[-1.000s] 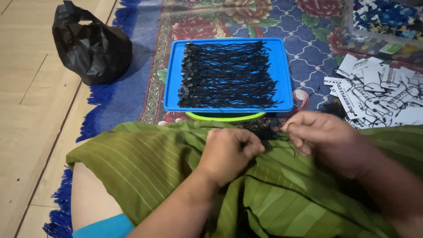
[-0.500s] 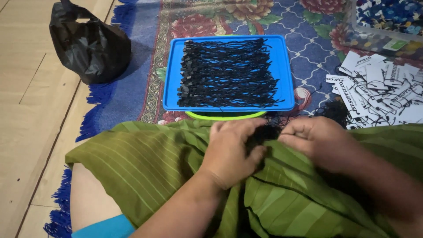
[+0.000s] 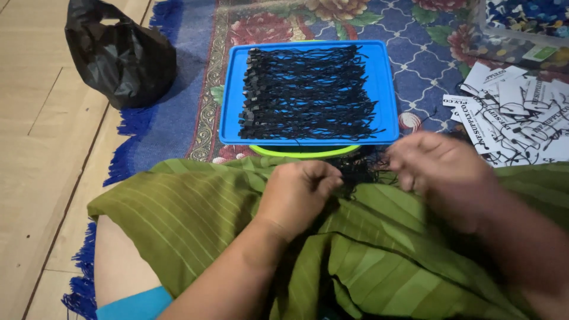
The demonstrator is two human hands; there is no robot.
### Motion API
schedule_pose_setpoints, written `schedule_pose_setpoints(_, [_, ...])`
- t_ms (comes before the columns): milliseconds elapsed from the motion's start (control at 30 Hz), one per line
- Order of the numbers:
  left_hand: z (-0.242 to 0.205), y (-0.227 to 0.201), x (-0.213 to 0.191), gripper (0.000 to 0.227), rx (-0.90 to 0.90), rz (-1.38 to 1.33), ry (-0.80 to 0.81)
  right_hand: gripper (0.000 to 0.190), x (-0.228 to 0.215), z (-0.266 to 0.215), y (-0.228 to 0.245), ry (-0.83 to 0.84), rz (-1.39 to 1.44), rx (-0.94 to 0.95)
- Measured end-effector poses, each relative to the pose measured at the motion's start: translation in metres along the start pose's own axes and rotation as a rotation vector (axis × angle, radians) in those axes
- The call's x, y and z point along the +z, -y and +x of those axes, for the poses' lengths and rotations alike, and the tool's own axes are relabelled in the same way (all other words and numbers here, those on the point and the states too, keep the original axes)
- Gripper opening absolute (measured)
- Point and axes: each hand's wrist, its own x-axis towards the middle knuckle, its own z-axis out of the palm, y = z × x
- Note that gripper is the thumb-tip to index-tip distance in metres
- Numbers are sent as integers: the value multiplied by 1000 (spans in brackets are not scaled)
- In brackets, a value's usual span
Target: The person is sitting on the floor and arranging black elastic or fabric cords onto a blue plastic tray for organization or further processing.
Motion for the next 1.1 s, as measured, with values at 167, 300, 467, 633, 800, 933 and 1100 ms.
schedule_pose_setpoints(167, [8,-1,-10,12,-82,143,-113,13,-17,18,-18,135,433,-57])
schedule_pose_setpoints(300, [13,17,-10,21,61,243,-270,11,-6,15,-3,30,513,60])
schedule_pose_setpoints(467, [27,5,-33,21,-202,246,-228,11,-11,29,-6,-6,540,37])
schedule_pose_setpoints(633, [51,6,-53,20,-333,197,-193,7,-8,38,12,-5,275,51])
schedule_pose_setpoints(800, [82,24,-73,18,-134,243,-318,11,9,34,56,-79,-196,11])
schedule_pose_setpoints(933, [106,29,-85,17,-176,273,-316,12,6,61,55,-81,-395,-112])
schedule_pose_setpoints(1100, [129,29,-90,21,-205,196,-334,16,19,77,83,-128,-595,-194])
